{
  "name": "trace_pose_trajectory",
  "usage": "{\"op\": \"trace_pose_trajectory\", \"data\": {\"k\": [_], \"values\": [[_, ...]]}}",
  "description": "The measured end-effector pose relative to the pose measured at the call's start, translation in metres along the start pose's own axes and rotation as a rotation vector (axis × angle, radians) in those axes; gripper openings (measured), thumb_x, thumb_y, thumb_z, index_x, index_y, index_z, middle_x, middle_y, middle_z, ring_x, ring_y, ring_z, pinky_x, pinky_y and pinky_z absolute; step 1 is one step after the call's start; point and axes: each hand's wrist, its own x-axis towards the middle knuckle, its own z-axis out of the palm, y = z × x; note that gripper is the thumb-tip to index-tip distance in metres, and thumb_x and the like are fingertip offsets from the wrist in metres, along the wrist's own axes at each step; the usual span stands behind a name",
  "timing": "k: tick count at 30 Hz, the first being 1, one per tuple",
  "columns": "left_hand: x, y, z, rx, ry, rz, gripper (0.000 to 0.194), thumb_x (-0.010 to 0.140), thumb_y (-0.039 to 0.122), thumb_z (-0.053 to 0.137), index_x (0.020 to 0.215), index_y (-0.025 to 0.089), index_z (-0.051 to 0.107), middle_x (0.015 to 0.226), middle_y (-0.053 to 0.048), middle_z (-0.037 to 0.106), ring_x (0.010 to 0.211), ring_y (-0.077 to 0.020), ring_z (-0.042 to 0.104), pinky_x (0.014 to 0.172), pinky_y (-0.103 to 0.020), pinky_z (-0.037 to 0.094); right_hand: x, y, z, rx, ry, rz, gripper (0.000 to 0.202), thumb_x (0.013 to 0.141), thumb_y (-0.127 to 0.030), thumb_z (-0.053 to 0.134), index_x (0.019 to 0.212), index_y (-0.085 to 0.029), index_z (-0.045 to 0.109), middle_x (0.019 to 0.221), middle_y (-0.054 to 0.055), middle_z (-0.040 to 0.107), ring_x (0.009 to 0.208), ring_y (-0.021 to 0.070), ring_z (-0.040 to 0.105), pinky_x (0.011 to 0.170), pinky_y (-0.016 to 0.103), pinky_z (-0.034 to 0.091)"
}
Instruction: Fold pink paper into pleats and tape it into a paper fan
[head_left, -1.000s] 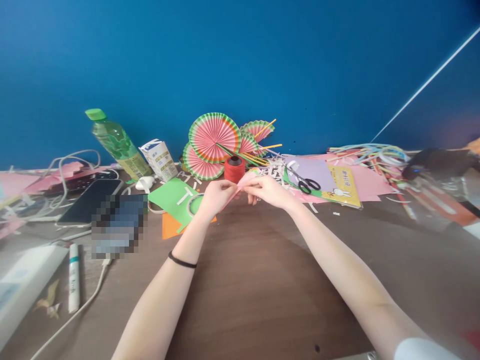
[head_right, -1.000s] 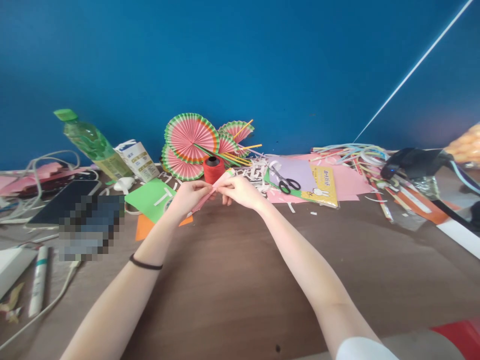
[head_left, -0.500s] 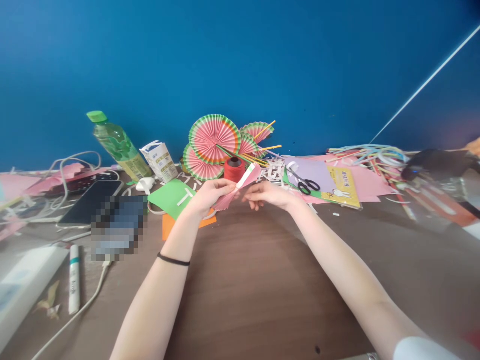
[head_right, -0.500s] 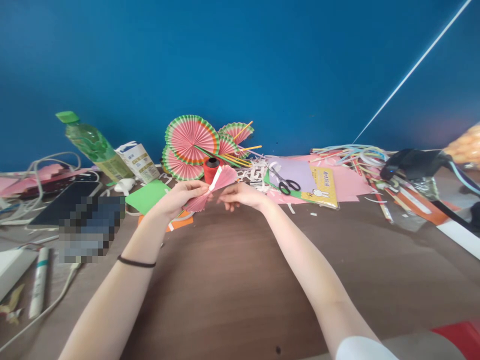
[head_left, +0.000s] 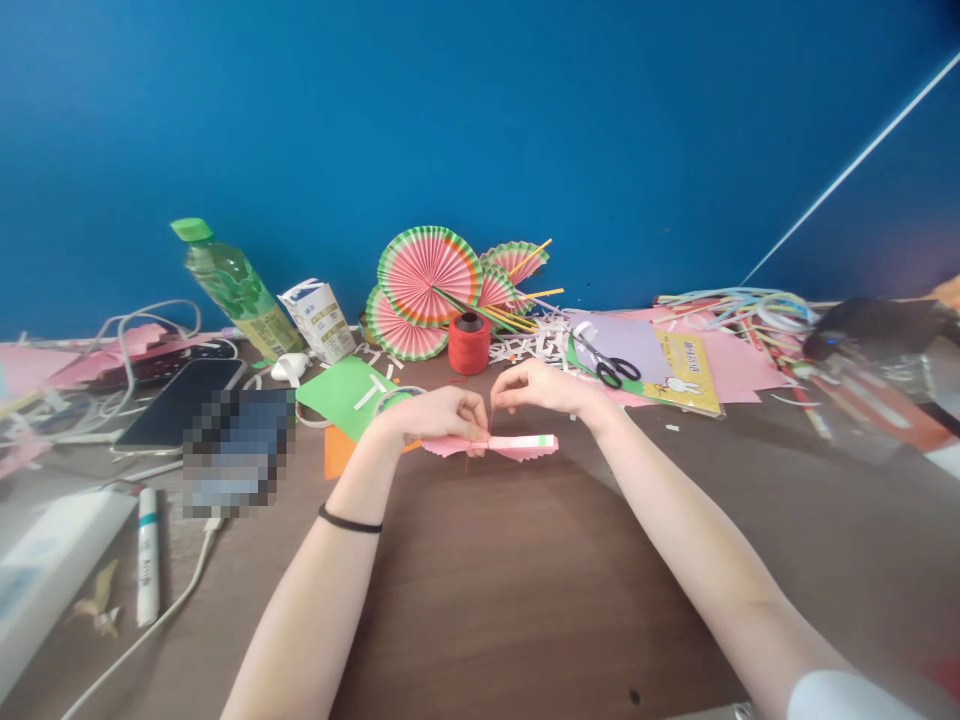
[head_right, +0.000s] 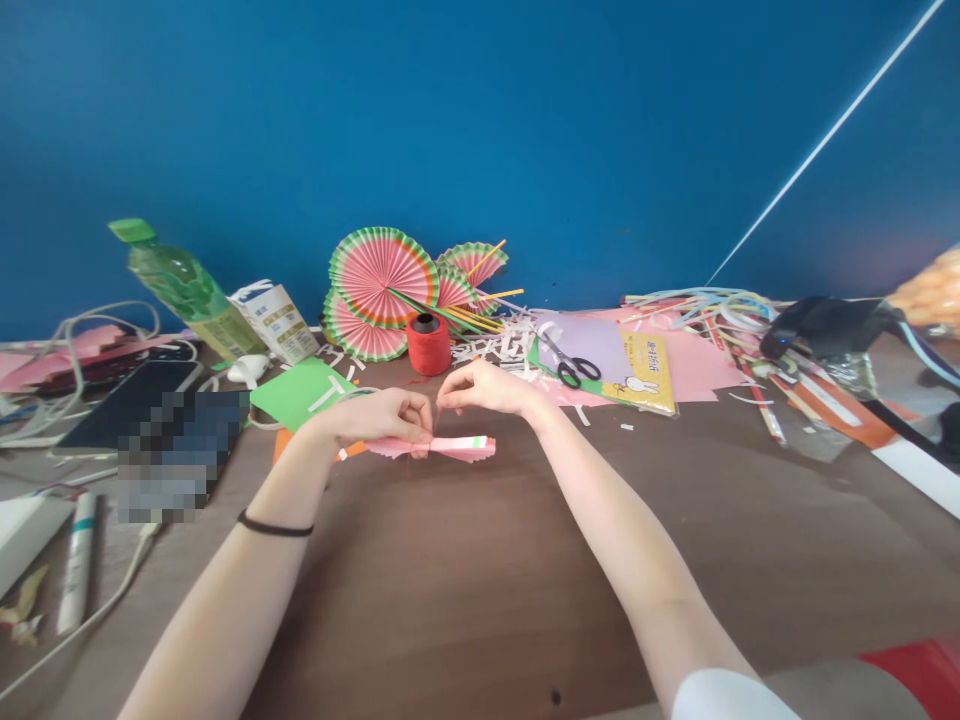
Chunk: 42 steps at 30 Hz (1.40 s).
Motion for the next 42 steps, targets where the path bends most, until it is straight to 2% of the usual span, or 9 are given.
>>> {"op": "trace_pose_trajectory", "data": {"k": [5,11,15,19,22,25,33,39,42], "values": [[0.008,0.0,0.006,0.16,0.189,-0.072,0.012,0.065,0.022,0.055,0.075,0.016,0.058,0.071,-0.003,0.068,0.06,-0.0138,0.06,0.046,-0.019,0.039,-0.008,-0.031,0.011,-0.31,0.169,-0.014,0.013,0.076,-0.023,0.055,0.075,-0.017,0.066,0.072,0.001,0.064,0.063,0.0114,0.053,0.059,0.024,0.037],[0.016,-0.015,0.001,0.004,0.333,0.063,0.015,0.066,0.026,0.059,0.076,0.015,0.059,0.077,-0.005,0.068,0.076,-0.0175,0.063,0.068,-0.025,0.047,-0.016,-0.06,0.032,-0.698,0.323,-0.057,0.017,0.078,-0.014,0.051,0.069,-0.017,0.065,0.075,0.002,0.062,0.071,0.0135,0.052,0.059,0.025,0.033],[0.013,-0.016,-0.005,-0.191,0.429,0.066,0.015,0.067,0.026,0.06,0.077,0.014,0.059,0.075,-0.004,0.067,0.071,-0.0159,0.062,0.061,-0.024,0.046,-0.015,-0.064,0.038,-0.718,0.413,-0.032,0.02,0.082,-0.015,0.049,0.071,-0.017,0.065,0.074,0.003,0.062,0.069,0.0133,0.052,0.057,0.025,0.031],[0.007,-0.012,-0.01,-0.369,0.563,0.101,0.015,0.068,0.026,0.063,0.075,0.013,0.057,0.069,-0.002,0.064,0.064,-0.0119,0.06,0.057,-0.021,0.045,-0.011,-0.059,0.037,-0.548,0.505,-0.074,0.02,0.083,-0.022,0.049,0.073,-0.018,0.066,0.078,0.004,0.064,0.069,0.0146,0.053,0.062,0.027,0.034],[0.004,-0.012,-0.015,-0.549,0.528,0.207,0.018,0.067,0.027,0.067,0.073,0.014,0.055,0.071,-0.002,0.064,0.067,-0.0115,0.061,0.063,-0.022,0.047,-0.006,-0.049,0.032,-0.268,0.514,-0.106,0.017,0.08,-0.025,0.052,0.072,-0.017,0.065,0.077,0.004,0.064,0.069,0.0147,0.054,0.065,0.028,0.038],[0.002,-0.011,-0.018,-0.646,0.45,0.265,0.02,0.066,0.027,0.069,0.073,0.015,0.054,0.072,-0.001,0.065,0.068,-0.0116,0.061,0.066,-0.023,0.048,0.0,-0.035,0.026,0.009,0.419,-0.062,0.018,0.076,-0.03,0.056,0.072,-0.015,0.065,0.072,0.003,0.063,0.062,0.0126,0.052,0.059,0.027,0.038],[-0.002,-0.01,-0.014,-0.679,0.289,0.355,0.02,0.067,0.026,0.07,0.075,0.016,0.054,0.067,0.0,0.063,0.067,-0.0118,0.062,0.065,-0.024,0.049,0.009,-0.006,0.02,0.497,0.267,-0.021,0.023,0.065,-0.036,0.067,0.071,-0.014,0.062,0.053,-0.005,0.046,0.045,0.0043,0.033,0.045,0.021,0.023],[-0.007,-0.004,-0.011,-0.35,0.019,0.188,0.016,0.068,0.026,0.066,0.073,0.015,0.055,0.068,-0.003,0.065,0.065,-0.0133,0.061,0.059,-0.023,0.046,0.002,-0.008,0.012,0.371,0.118,-0.033,0.02,0.064,-0.034,0.066,0.066,-0.015,0.062,0.065,0.0,0.06,0.062,0.0114,0.052,0.06,0.025,0.04],[-0.006,0.003,-0.007,-0.072,0.018,0.067,0.01,0.069,0.025,0.061,0.072,0.016,0.059,0.072,-0.002,0.065,0.063,-0.0116,0.058,0.054,-0.02,0.041,0.0,-0.011,0.006,0.147,0.026,-0.031,0.018,0.068,-0.032,0.063,0.072,-0.015,0.066,0.073,0.002,0.065,0.07,0.0136,0.056,0.067,0.026,0.042]]}}
